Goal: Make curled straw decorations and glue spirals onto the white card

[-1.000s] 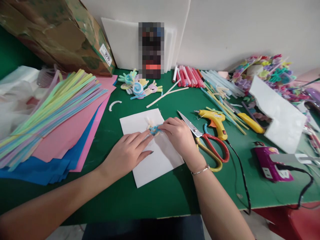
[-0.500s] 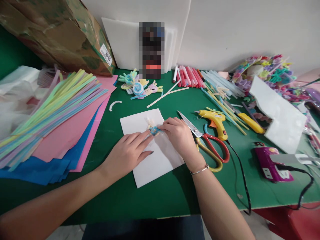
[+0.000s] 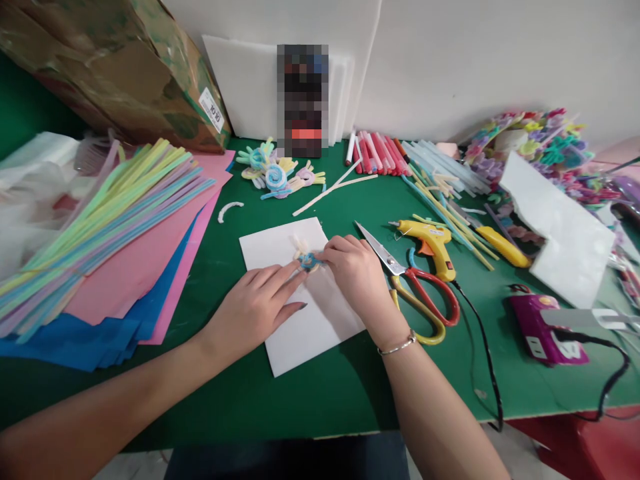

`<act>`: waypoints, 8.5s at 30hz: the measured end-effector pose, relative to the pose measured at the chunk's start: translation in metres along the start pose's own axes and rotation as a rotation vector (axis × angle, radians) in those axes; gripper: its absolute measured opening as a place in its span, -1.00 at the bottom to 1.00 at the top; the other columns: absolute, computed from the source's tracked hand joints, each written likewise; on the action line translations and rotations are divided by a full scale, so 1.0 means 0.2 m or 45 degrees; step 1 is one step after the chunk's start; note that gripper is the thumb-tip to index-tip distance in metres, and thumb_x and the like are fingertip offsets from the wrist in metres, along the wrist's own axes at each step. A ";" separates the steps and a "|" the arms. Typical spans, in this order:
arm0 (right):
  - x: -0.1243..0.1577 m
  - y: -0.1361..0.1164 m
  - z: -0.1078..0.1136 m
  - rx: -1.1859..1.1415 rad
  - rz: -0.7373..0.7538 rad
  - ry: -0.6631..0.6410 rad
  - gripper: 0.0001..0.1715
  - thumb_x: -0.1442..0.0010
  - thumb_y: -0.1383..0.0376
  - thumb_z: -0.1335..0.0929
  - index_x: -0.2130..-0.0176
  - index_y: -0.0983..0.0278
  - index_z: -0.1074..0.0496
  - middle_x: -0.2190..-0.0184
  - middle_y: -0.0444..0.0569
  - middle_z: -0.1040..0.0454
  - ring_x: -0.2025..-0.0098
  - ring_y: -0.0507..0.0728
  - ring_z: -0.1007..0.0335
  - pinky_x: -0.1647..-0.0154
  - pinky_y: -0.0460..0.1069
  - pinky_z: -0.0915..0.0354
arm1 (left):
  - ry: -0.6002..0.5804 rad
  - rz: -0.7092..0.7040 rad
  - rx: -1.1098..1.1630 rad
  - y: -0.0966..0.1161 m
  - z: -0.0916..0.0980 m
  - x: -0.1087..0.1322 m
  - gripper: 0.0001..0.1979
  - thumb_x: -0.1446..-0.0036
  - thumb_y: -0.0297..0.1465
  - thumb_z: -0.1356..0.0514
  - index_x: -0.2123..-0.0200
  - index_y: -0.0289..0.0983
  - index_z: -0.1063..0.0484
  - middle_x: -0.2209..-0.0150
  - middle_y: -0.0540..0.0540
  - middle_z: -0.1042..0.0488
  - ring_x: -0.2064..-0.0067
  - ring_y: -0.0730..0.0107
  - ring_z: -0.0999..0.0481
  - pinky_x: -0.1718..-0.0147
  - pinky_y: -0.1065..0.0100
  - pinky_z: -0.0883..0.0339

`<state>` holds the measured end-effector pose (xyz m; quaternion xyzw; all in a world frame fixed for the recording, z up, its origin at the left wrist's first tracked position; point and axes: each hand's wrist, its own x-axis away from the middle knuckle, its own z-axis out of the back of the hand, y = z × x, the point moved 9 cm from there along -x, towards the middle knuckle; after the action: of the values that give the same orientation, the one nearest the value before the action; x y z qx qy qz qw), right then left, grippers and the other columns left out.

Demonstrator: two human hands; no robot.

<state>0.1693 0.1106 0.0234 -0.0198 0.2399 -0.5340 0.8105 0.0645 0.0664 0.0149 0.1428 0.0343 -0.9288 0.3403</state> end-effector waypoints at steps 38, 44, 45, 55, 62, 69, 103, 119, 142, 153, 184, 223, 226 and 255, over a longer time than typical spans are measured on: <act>0.12 0.29 0.05 -0.404 -0.783 -0.181 -0.83 -0.09 0.21 -0.37 0.40 0.25 -0.53 0.50 -0.05 -0.55 0.48 0.09 -0.43 0.44 0.00 -0.33 | 0.140 0.347 0.094 -0.22 0.03 0.01 -0.74 -0.18 -0.33 -0.14 0.10 -0.34 -0.31 0.12 -0.22 -0.44 0.11 0.13 -0.45 0.21 0.19 -0.38; 0.14 0.24 -0.03 -0.654 -0.816 -0.379 -0.74 0.05 0.27 -0.45 0.27 0.26 -0.51 0.42 -0.05 -0.56 0.37 0.10 -0.48 0.33 0.03 -0.40 | 0.036 0.424 0.038 -0.23 0.00 0.00 -0.77 -0.16 -0.34 -0.15 0.14 -0.32 -0.28 0.12 -0.22 -0.42 0.11 0.11 -0.43 0.22 0.18 -0.33; 0.15 0.24 -0.05 -0.665 -0.821 -0.407 -0.72 0.06 0.28 -0.45 0.26 0.26 -0.51 0.41 -0.04 -0.55 0.36 0.11 -0.48 0.30 0.04 -0.41 | 0.039 0.441 0.035 -0.23 0.00 0.01 -0.76 -0.16 -0.33 -0.15 0.14 -0.32 -0.28 0.11 -0.23 -0.41 0.09 0.10 -0.42 0.21 0.18 -0.32; 0.12 0.19 0.00 -0.377 -0.611 -0.370 -0.52 0.13 0.37 -0.47 0.14 0.22 -0.43 0.28 -0.02 -0.46 0.21 0.17 -0.41 0.16 0.11 -0.34 | -0.077 0.534 -0.078 -0.26 0.03 0.04 -0.82 -0.21 -0.35 -0.05 0.19 -0.33 -0.32 0.11 -0.28 -0.41 0.12 0.06 -0.43 0.25 0.16 -0.30; 0.11 0.29 0.07 -0.045 -0.581 -0.061 -0.69 0.07 0.32 -0.46 0.24 0.27 -0.44 0.28 0.06 -0.41 0.18 0.26 -0.33 0.11 0.16 -0.27 | -0.180 0.593 0.010 -0.32 0.04 0.04 -0.83 -0.23 -0.39 -0.03 0.29 -0.31 -0.38 0.41 -0.12 -0.46 0.31 0.20 -0.46 0.27 0.20 -0.28; 0.07 0.30 0.05 0.019 -0.501 0.076 -0.74 -0.09 0.12 -0.38 0.33 0.26 -0.47 0.32 0.08 -0.42 0.23 0.27 -0.31 0.22 0.15 -0.25 | -0.232 0.410 0.409 -0.45 -0.06 0.04 -0.28 -0.04 -0.12 -0.22 -0.22 -0.17 -0.07 -0.31 -0.24 -0.01 -0.30 -0.03 -0.02 -0.16 -0.01 -0.05; 0.02 -0.22 0.12 -0.299 0.092 0.144 -0.78 -0.25 0.26 -0.28 0.15 0.23 -0.47 0.27 0.03 -0.52 0.23 0.14 -0.39 0.19 0.06 -0.31 | 0.221 0.542 1.267 -0.33 0.09 0.05 -0.90 -0.18 -0.39 -0.10 0.25 -0.24 -0.39 0.21 -0.10 -0.53 0.12 0.36 -0.52 0.08 0.27 -0.42; 0.07 -0.32 0.09 0.004 0.227 0.030 -0.72 -0.28 0.37 -0.21 0.42 0.23 -0.40 0.48 -0.05 -0.44 0.36 0.11 -0.27 0.37 0.01 -0.11 | 0.100 0.531 1.285 -0.24 0.09 0.06 -0.87 -0.17 -0.38 -0.08 0.24 -0.22 -0.40 0.22 -0.07 -0.54 0.14 0.34 -0.54 0.11 0.28 -0.46; 0.22 -0.09 0.19 -0.257 0.016 -0.416 -0.81 -0.25 0.37 -0.22 0.29 0.23 -0.42 0.31 -0.04 -0.49 0.29 0.09 -0.41 0.30 -0.03 -0.28 | 0.219 0.202 0.734 -0.38 0.06 0.00 -0.71 -0.19 -0.39 -0.10 0.01 -0.26 -0.29 -0.02 -0.18 -0.42 -0.08 0.25 -0.37 -0.05 0.20 -0.29; 0.46 0.75 0.48 0.327 -1.212 -0.107 -0.77 -0.08 0.17 -0.32 0.44 0.30 -0.38 0.41 0.16 -0.46 0.36 0.23 -0.33 0.36 0.06 -0.16 | 0.279 0.060 0.849 -0.40 0.07 -0.22 -0.85 -0.17 -0.52 -0.12 0.25 -0.29 -0.48 0.24 -0.09 -0.52 0.20 0.43 -0.50 0.20 0.39 -0.38; 0.24 0.31 0.20 -0.234 -0.921 -0.011 -0.56 0.05 -0.04 -0.36 0.51 0.19 -0.12 0.63 -0.19 -0.28 0.61 0.01 -0.11 0.63 -0.07 -0.03 | 0.037 -0.067 1.060 -0.40 -0.11 -0.27 -0.86 -0.07 -0.42 -0.26 0.25 -0.25 -0.56 0.25 -0.10 -0.51 0.28 0.44 -0.50 0.29 0.40 -0.39; 0.26 0.25 0.12 -0.112 -0.753 -0.123 -0.54 -0.07 -0.06 -0.27 0.55 0.17 -0.04 0.70 -0.21 -0.14 0.68 0.00 -0.03 0.65 -0.06 0.04 | 0.039 -0.067 1.064 -0.39 -0.10 -0.27 -0.81 -0.16 -0.30 -0.18 0.27 -0.22 -0.57 0.22 -0.11 -0.54 0.24 0.39 -0.52 0.23 0.34 -0.39; 0.26 0.26 0.12 -0.114 -0.760 -0.134 -0.55 -0.07 -0.06 -0.26 0.55 0.16 -0.03 0.71 -0.21 -0.14 0.68 0.00 -0.03 0.66 -0.06 0.04 | 0.042 -0.074 1.061 -0.39 -0.10 -0.27 -0.81 -0.16 -0.31 -0.18 0.28 -0.24 -0.57 0.23 -0.12 -0.54 0.25 0.40 -0.52 0.24 0.35 -0.39; 0.26 0.24 0.11 -0.101 -0.858 -0.220 -0.57 -0.01 0.03 -0.31 0.55 0.15 0.02 0.78 -0.27 -0.13 0.81 -0.03 0.01 0.74 -0.07 0.04 | 0.048 -0.077 1.080 -0.39 -0.10 -0.28 -0.83 -0.15 -0.33 -0.19 0.29 -0.24 -0.57 0.23 -0.12 -0.54 0.24 0.40 -0.52 0.22 0.35 -0.40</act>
<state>0.2360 0.0815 0.0108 -0.1747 0.1710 -0.7582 0.6045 0.0597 0.1636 0.0084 0.2859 -0.3406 -0.8675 0.2231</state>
